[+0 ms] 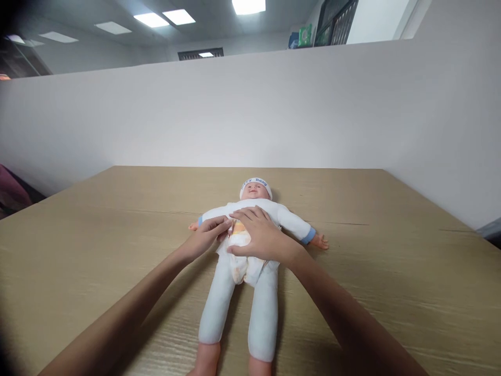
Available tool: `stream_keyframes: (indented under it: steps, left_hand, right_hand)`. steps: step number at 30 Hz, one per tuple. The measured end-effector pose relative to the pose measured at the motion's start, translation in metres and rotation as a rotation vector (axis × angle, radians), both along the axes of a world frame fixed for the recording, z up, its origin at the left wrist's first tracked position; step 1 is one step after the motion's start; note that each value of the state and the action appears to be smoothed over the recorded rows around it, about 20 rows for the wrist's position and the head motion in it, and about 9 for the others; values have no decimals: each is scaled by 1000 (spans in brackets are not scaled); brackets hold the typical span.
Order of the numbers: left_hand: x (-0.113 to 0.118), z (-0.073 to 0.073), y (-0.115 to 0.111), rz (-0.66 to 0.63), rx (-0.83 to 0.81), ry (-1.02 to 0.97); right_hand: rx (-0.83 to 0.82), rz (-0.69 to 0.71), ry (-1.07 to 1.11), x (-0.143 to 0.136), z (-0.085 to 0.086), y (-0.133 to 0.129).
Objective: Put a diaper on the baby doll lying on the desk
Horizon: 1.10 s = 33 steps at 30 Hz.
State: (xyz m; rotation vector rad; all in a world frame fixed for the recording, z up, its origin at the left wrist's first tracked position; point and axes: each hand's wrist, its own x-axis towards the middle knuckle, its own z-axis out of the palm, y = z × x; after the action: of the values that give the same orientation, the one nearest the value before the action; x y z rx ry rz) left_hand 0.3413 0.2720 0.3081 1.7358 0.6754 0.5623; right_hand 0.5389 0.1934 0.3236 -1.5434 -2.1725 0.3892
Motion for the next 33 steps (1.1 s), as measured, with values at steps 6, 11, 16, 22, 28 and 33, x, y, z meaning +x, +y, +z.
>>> stream_keyframes:
  steps: [6,11,16,22,28,33]
  left_hand:
    - [12,0,-3,9,73,-9]
    - [12,-5,-3,30,22,-33]
    - [8,-12,-2,53,-72,-88]
    - [7,-29,0,7,-212,-181]
    - [8,-49,2,119,-160,-196]
    - [8,-40,1,150,-148,-125]
  right_hand:
    - [23,-1,-16,0,-3,1]
    - [29,6,-19,0,-3,1]
    - [-13,20,14,0,2,-1]
    - [-6,40,53,3,4,-3]
    - [-72,37,127,6,2,-2]
    - [11,-6,277,7,-3,-1]
